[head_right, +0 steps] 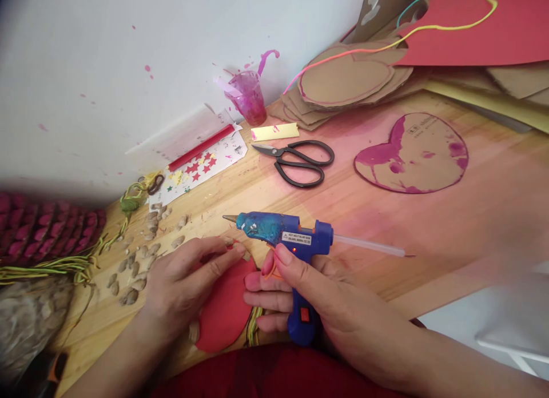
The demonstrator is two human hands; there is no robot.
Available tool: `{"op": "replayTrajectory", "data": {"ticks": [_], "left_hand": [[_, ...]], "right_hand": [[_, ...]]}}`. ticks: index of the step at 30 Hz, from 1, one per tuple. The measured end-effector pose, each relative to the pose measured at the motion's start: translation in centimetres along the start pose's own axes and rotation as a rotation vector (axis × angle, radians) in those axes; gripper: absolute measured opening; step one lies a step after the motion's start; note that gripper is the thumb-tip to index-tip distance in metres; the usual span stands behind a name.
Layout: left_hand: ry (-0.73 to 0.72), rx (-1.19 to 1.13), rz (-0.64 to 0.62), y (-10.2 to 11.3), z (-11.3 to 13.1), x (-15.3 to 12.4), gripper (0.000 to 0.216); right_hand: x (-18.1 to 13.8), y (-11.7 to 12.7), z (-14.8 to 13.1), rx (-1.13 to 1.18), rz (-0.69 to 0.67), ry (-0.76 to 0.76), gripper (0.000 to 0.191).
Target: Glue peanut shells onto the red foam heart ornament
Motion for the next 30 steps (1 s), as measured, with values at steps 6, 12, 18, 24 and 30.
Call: {"op": "replayTrajectory", "data": {"ticks": [6,12,18,24,30], "left_hand": [[0.000,0.022,-0.001,-0.1,0.5,0.3,0.023],[0.007,0.037,-0.040,0.0,0.6,0.3,0.024],[0.324,-0.095,-0.005,1.1,-0.7,-0.7,0.044],[0.276,-0.084,-0.019,0.8,1.1,-2.4,0.056],[0.168,-0.070,-0.157,-0.1,1.9,-2.7,0.059]], "right_hand": [[0.1,-0.4,-0.3,-0.008,-0.041,0.024,0.032],[-0.6,-0.8,-0.7,-0.027,-0.008,0.043,0.033],[-1.3,-1.1,-1.1,-0.032,0.022,0.081,0.032],[-1.7,-1.3,-1.3,-0.061,0.028,0.098,0.029],[-1.7,-1.3,-1.4,-0.045,0.022,0.115,0.028]]}}
Point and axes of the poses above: each hand's wrist, its own x-axis towards the middle knuckle, its own y-axis out of the back of the hand, z = x × y, the point moved 7 cm from there along x, towards the middle knuckle, and after that the axes turned 15 degrees about z, right-handed, at the moved point
